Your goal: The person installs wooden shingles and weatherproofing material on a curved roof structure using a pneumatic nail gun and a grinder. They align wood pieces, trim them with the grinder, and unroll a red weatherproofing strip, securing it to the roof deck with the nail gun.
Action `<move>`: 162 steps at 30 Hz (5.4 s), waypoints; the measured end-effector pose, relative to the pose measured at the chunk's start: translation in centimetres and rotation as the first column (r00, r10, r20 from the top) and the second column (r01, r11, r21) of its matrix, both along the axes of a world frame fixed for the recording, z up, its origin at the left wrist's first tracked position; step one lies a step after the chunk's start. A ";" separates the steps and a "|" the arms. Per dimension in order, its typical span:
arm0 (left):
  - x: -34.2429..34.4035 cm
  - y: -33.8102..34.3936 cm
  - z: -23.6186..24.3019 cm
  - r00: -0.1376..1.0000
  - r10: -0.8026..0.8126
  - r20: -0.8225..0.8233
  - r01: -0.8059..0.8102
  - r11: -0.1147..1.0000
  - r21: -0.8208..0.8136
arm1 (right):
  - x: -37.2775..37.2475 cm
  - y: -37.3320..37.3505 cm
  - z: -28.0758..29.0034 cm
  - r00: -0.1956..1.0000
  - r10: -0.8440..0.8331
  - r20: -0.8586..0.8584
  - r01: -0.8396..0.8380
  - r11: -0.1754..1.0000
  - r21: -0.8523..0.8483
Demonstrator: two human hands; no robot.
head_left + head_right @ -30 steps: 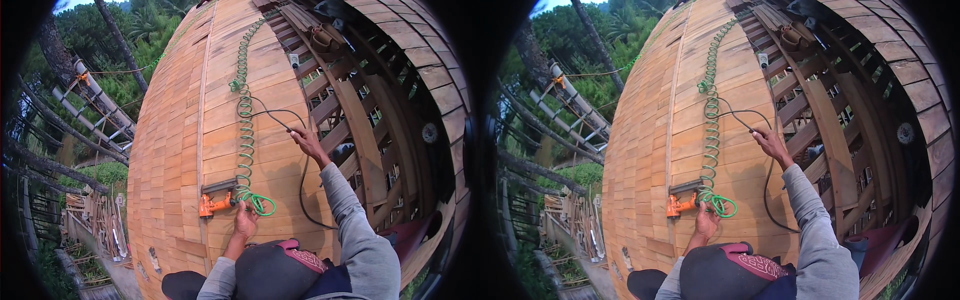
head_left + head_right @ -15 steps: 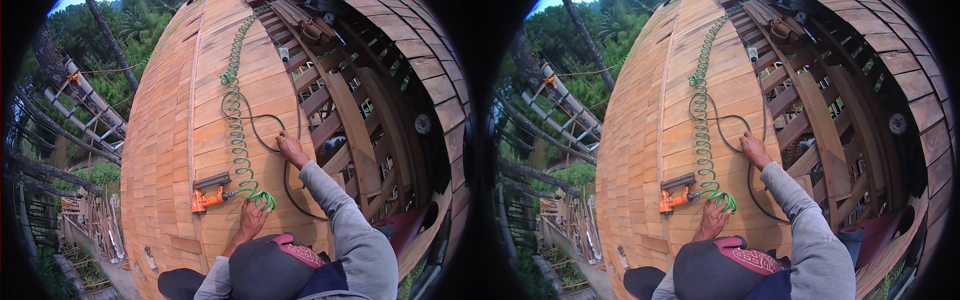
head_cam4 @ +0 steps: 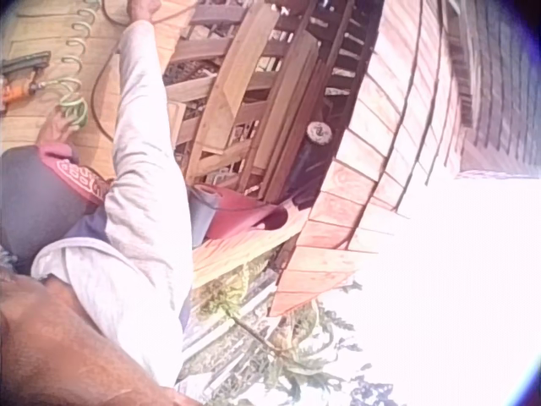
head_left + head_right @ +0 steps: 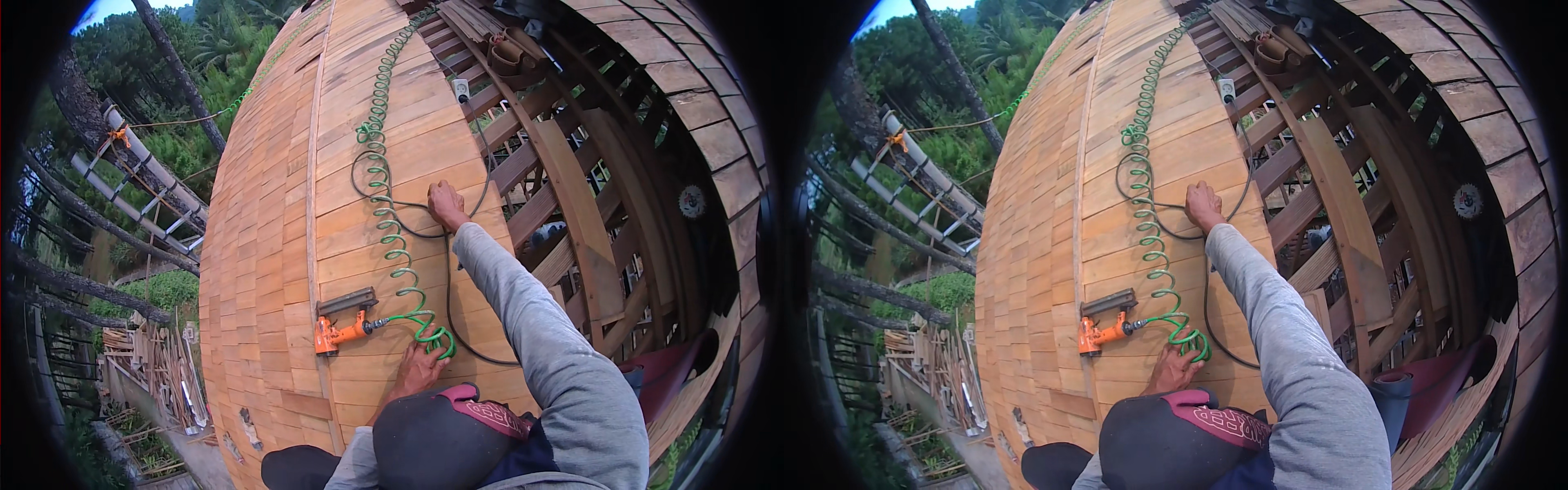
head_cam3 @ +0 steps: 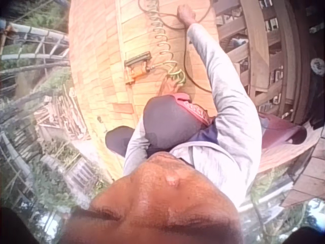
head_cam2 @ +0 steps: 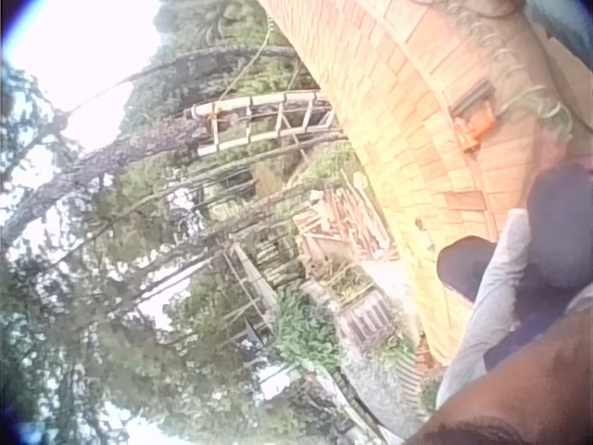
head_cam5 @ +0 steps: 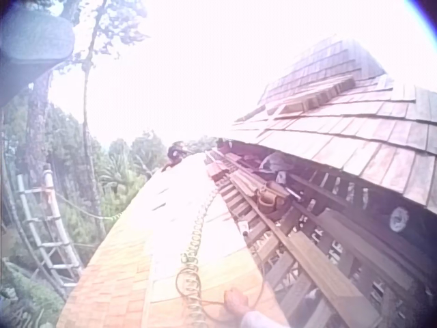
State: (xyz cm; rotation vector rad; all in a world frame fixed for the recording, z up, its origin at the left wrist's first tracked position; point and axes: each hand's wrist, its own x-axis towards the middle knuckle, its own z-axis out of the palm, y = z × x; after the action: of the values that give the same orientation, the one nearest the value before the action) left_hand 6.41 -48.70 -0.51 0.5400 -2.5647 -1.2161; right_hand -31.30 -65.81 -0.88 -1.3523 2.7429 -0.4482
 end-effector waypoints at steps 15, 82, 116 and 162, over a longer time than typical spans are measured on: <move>-1.6 1.0 0.4 0.998 -0.059 0.036 0.059 0.998 -0.004 | -2.1 -0.5 1.9 0.584 0.022 0.811 0.371 0.882 -0.291; 7.6 -2.4 -3.7 0.927 0.374 -0.009 -0.370 0.920 0.132 | 9.8 38.2 8.7 0.995 0.059 0.086 -0.088 0.915 0.394; 5.5 -3.2 -5.9 0.909 0.417 -0.002 -0.397 0.868 0.298 | -38.3 42.3 34.7 0.844 -0.486 -0.228 0.231 0.712 -0.663; 17.6 -4.9 -8.0 0.721 0.676 0.151 -0.680 0.651 0.337 | -27.3 16.0 25.1 0.807 0.080 0.586 0.513 0.397 -0.761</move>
State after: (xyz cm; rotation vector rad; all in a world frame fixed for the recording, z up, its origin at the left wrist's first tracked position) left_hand 23.99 -53.56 -8.52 1.4392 -1.7971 -1.3664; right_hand -58.58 -49.82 24.23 -0.6087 2.1005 -2.2138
